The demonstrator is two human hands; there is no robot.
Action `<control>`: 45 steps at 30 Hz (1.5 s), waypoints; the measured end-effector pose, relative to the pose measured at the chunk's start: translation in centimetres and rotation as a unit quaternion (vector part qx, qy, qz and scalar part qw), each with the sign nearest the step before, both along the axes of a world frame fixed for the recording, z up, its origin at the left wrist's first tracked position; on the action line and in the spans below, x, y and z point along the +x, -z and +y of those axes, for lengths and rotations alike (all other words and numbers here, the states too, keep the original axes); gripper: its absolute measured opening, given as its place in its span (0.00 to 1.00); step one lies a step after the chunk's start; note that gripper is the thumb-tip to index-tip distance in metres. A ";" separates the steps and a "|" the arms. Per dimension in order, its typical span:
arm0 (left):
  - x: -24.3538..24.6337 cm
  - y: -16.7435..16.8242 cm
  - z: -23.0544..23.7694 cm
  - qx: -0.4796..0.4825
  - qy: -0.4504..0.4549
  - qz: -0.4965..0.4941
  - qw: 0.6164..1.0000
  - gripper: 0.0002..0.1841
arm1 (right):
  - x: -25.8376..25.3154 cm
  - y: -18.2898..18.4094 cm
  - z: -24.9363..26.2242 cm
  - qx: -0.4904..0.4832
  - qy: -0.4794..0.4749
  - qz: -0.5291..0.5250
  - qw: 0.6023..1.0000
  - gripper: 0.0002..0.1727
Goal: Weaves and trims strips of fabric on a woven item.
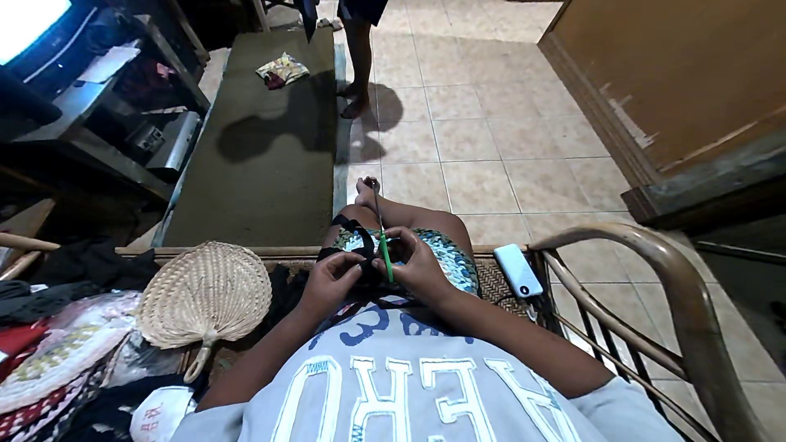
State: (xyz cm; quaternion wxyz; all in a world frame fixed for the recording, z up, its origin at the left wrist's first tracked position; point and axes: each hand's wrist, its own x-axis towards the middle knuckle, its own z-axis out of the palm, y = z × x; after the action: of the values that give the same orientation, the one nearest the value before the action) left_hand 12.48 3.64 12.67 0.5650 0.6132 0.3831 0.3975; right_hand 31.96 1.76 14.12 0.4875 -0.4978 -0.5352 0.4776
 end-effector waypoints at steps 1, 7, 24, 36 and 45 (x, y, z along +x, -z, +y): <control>0.0 0.0 0.0 -0.002 0.000 -0.001 1.000 0.07 | 0.0 0.1 0.0 0.002 0.002 -0.004 1.000 0.26; 0.0 0.1 -0.1 0.009 0.010 0.004 1.000 0.08 | -0.1 0.2 0.0 0.014 0.010 -0.012 1.000 0.25; 0.1 0.6 -0.1 0.112 0.033 0.038 0.992 0.14 | -0.2 0.0 0.0 -0.011 0.018 0.000 1.000 0.26; -0.4 0.1 0.7 0.131 -0.060 0.063 0.988 0.09 | 1.5 -1.4 -0.2 0.093 0.037 -0.050 0.994 0.26; -2.9 -1.7 3.1 0.325 -0.153 0.180 0.916 0.09 | 3.0 -3.5 -4.4 -0.136 -0.245 -0.021 0.960 0.23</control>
State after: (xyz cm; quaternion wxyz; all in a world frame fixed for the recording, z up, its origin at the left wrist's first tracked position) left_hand 9.62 6.78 14.38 0.1886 0.7578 0.4174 0.4646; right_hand 35.00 -2.63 17.67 0.2717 -0.4232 -0.5807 0.6402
